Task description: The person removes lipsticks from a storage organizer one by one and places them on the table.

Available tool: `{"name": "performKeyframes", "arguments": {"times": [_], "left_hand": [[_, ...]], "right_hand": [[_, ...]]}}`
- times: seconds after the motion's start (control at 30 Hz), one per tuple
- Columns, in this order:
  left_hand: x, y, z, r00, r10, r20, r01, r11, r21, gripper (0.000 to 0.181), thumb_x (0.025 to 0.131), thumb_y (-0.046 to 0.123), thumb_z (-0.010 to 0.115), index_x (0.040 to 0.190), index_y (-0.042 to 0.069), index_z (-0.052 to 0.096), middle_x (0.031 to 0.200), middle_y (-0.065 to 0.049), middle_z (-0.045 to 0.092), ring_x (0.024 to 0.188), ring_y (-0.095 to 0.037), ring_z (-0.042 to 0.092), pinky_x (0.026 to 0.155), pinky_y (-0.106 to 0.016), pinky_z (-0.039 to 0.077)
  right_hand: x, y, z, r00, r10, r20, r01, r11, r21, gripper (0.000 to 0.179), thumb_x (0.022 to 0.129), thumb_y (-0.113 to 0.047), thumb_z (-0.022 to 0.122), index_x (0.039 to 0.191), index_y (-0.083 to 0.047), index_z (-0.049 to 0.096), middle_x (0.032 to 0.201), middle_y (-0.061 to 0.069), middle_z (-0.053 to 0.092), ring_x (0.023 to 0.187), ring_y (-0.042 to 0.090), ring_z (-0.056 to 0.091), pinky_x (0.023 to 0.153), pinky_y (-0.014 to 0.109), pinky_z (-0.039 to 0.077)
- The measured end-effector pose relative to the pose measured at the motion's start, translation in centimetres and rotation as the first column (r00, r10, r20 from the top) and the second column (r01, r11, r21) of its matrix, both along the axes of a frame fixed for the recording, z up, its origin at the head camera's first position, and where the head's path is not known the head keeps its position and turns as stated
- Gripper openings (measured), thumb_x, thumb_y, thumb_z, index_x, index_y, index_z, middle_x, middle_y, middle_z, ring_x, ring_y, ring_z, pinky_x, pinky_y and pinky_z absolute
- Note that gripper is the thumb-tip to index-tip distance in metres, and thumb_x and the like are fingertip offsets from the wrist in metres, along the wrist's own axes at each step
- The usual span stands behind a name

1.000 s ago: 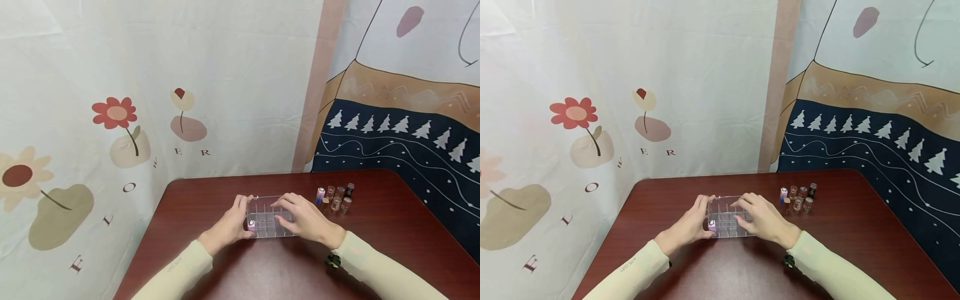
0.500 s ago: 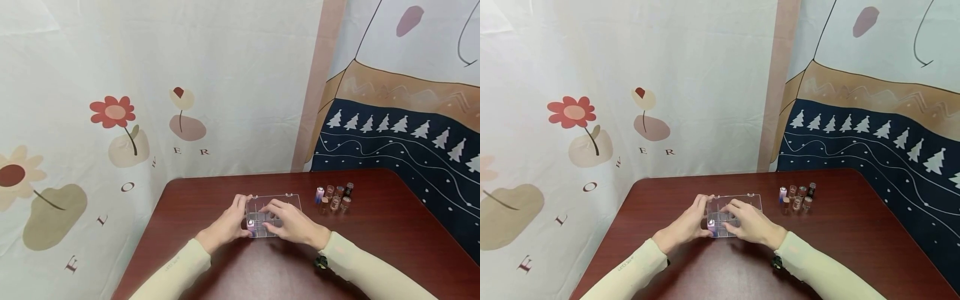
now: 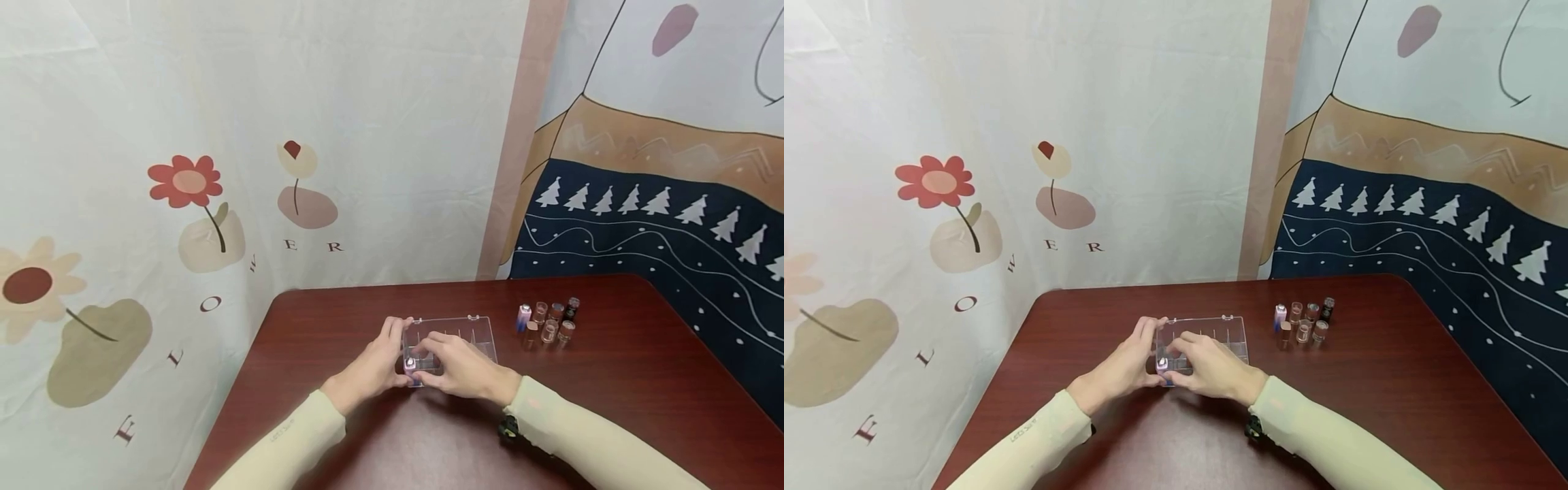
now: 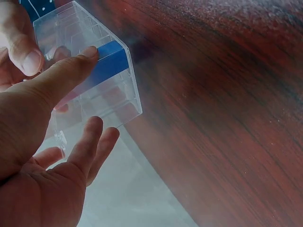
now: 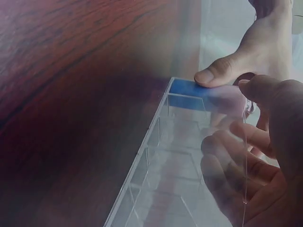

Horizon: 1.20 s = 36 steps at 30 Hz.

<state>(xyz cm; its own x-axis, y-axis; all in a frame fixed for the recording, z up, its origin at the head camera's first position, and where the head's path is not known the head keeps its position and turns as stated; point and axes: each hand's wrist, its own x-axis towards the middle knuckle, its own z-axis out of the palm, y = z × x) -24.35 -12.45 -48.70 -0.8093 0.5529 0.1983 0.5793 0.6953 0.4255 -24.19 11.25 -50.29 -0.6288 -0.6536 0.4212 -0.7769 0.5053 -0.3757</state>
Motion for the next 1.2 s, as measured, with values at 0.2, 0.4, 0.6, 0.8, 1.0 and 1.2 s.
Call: {"name": "performKeyframes", "arguments": {"times": [0.2, 0.4, 0.6, 0.8, 1.0, 1.2], "left_hand": [[0.1, 0.0, 0.0, 1.0, 0.005, -0.004, -0.005, 1.0, -0.009, 0.105, 0.075, 0.0, 0.108, 0.158, -0.006, 0.043, 0.159, -0.024, 0.051, 0.097, -0.026, 0.073, 0.09, -0.039, 0.071], [0.2, 0.1, 0.3, 1.0, -0.002, 0.001, 0.002, 1.0, -0.011, 0.105, 0.076, -0.001, 0.108, 0.158, -0.007, 0.043, 0.159, -0.025, 0.05, 0.097, -0.025, 0.073, 0.09, -0.038, 0.071], [0.2, 0.1, 0.2, 1.0, -0.012, 0.006, 0.012, 1.0, -0.008, 0.102, 0.076, -0.004, 0.106, 0.155, -0.008, 0.043, 0.163, -0.027, 0.049, 0.106, -0.027, 0.077, 0.092, -0.037, 0.073], [0.1, 0.0, 0.0, 1.0, -0.009, 0.012, 0.009, 1.0, -0.003, 0.105, 0.074, -0.007, 0.106, 0.158, -0.008, 0.042, 0.162, -0.028, 0.049, 0.107, -0.029, 0.079, 0.093, -0.037, 0.073], [0.1, 0.0, 0.0, 1.0, -0.009, 0.013, 0.009, 1.0, -0.003, 0.103, 0.076, -0.005, 0.105, 0.158, -0.008, 0.042, 0.165, -0.027, 0.048, 0.107, -0.028, 0.078, 0.093, -0.036, 0.072], [0.1, 0.0, -0.1, 1.0, -0.004, 0.002, 0.004, 1.0, -0.004, 0.108, 0.074, -0.005, 0.106, 0.161, -0.007, 0.041, 0.16, -0.027, 0.049, 0.104, -0.027, 0.078, 0.091, -0.037, 0.073]], "right_hand": [[0.0, -0.7, -0.1, 1.0, -0.011, 0.018, 0.011, 1.0, -0.004, 0.028, 0.103, -0.032, 0.09, 0.122, -0.013, 0.082, 0.11, 0.002, 0.081, 0.086, 0.009, 0.075, 0.077, 0.02, 0.063], [0.0, -0.9, -0.2, 0.999, -0.024, 0.031, 0.024, 1.0, -0.006, 0.023, 0.106, -0.032, 0.088, 0.12, -0.014, 0.082, 0.108, 0.001, 0.081, 0.083, 0.005, 0.069, 0.075, 0.017, 0.06], [0.0, -1.0, -0.4, 0.999, -0.026, 0.034, 0.027, 0.999, -0.022, 0.019, 0.107, -0.031, 0.086, 0.118, -0.015, 0.083, 0.105, 0.001, 0.081, 0.083, 0.009, 0.073, 0.074, 0.016, 0.06], [0.1, -1.1, -0.7, 0.999, -0.023, 0.042, 0.025, 0.999, -0.031, 0.014, 0.108, -0.028, 0.086, 0.114, -0.016, 0.082, 0.102, 0.002, 0.081, 0.08, 0.011, 0.073, 0.07, 0.013, 0.056], [0.0, -1.1, -0.8, 1.0, -0.015, 0.009, 0.016, 0.999, -0.046, 0.011, 0.107, -0.025, 0.087, 0.111, -0.016, 0.082, 0.099, 0.001, 0.081, 0.078, 0.015, 0.073, 0.069, 0.012, 0.053], [0.0, -1.1, -0.8, 1.0, -0.016, 0.009, 0.016, 0.999, -0.045, 0.009, 0.107, -0.024, 0.086, 0.11, -0.017, 0.081, 0.098, 0.0, 0.081, 0.078, 0.014, 0.072, 0.07, 0.013, 0.053]]}}
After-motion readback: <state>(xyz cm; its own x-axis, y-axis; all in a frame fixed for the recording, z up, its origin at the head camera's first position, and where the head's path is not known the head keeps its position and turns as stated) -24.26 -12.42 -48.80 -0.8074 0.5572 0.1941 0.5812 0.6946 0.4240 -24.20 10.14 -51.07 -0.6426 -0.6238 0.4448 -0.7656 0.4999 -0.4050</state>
